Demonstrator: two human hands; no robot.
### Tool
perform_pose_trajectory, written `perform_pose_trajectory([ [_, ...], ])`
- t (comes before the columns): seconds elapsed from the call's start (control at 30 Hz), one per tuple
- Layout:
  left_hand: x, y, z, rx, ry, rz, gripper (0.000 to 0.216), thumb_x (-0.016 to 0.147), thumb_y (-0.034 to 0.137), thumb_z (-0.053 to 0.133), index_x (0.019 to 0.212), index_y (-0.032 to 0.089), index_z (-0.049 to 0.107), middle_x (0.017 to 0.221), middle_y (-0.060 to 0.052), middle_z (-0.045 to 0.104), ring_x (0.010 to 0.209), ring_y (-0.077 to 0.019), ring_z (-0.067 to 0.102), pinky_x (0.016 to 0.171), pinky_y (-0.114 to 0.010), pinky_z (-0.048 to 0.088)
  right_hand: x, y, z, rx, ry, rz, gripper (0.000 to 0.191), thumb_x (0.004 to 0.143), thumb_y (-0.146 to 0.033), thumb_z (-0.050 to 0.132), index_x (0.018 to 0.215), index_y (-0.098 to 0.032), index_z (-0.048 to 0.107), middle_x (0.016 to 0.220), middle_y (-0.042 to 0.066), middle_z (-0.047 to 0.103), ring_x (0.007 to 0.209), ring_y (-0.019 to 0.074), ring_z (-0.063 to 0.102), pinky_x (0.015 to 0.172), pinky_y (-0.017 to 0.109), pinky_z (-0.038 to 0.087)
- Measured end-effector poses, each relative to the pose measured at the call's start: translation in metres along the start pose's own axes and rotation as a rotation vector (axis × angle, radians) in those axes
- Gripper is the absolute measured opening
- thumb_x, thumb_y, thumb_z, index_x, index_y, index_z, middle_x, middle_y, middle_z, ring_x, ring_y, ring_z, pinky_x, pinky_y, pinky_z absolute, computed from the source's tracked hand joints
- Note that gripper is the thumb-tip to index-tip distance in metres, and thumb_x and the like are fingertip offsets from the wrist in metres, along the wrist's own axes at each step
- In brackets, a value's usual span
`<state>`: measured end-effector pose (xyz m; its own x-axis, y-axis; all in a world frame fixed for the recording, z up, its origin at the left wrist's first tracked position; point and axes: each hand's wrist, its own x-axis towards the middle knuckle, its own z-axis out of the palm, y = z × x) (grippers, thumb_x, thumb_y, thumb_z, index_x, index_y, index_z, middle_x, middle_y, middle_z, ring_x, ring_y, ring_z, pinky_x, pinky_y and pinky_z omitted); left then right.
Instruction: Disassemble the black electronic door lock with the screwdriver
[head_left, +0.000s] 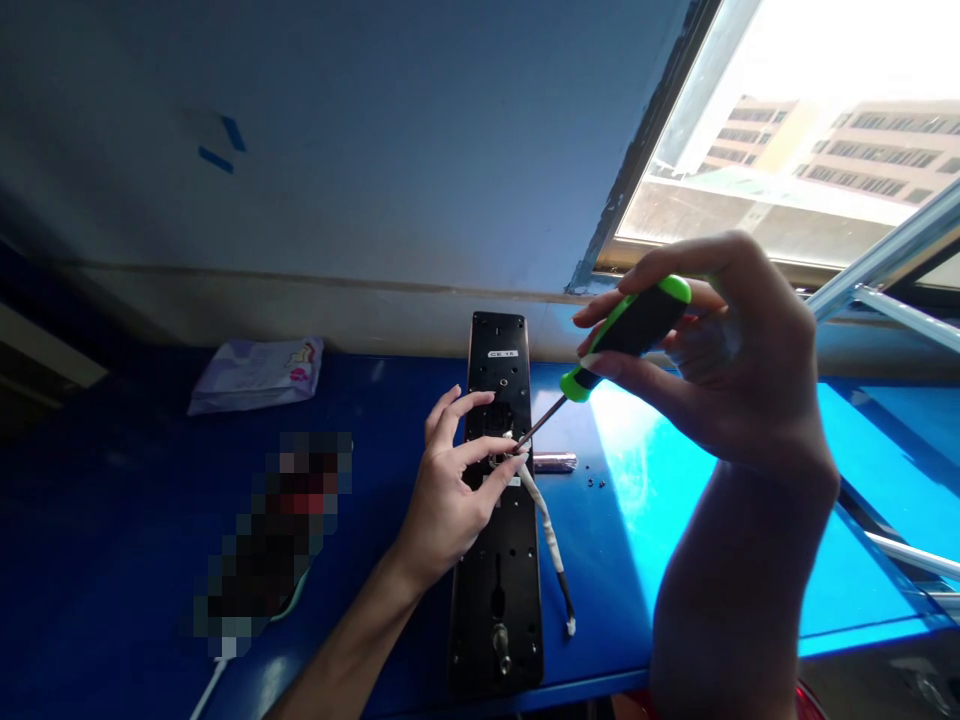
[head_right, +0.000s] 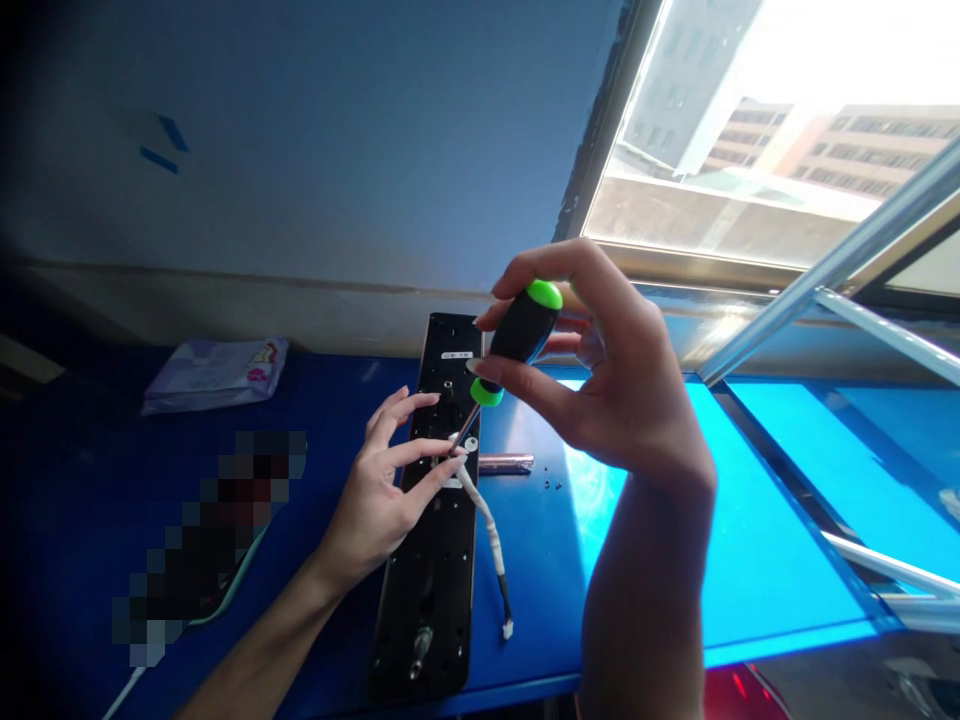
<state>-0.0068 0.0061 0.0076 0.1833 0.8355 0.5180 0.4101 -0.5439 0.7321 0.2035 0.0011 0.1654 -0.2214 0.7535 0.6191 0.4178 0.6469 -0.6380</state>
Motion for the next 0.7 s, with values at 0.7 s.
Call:
perform_pose_trajectory([
  [0.7, 0.005, 0.001, 0.003, -0.046, 0.053, -0.012, 0.003, 0.085, 0.029, 0.087, 0.086, 0.029, 0.084, 0.138, -0.007, 0.068, 0.148, -0.0356, 0.045, 0.120, -0.067, 0.044, -0.001, -0.009, 0.004, 0.010, -0.052, 0.008, 0.045, 0.086, -0.025, 0.086, 0.116, -0.034, 0.054, 0.112, -0.003, 0.076, 0.120, 0.0268, 0.075, 0.086, 0.041, 0.070],
])
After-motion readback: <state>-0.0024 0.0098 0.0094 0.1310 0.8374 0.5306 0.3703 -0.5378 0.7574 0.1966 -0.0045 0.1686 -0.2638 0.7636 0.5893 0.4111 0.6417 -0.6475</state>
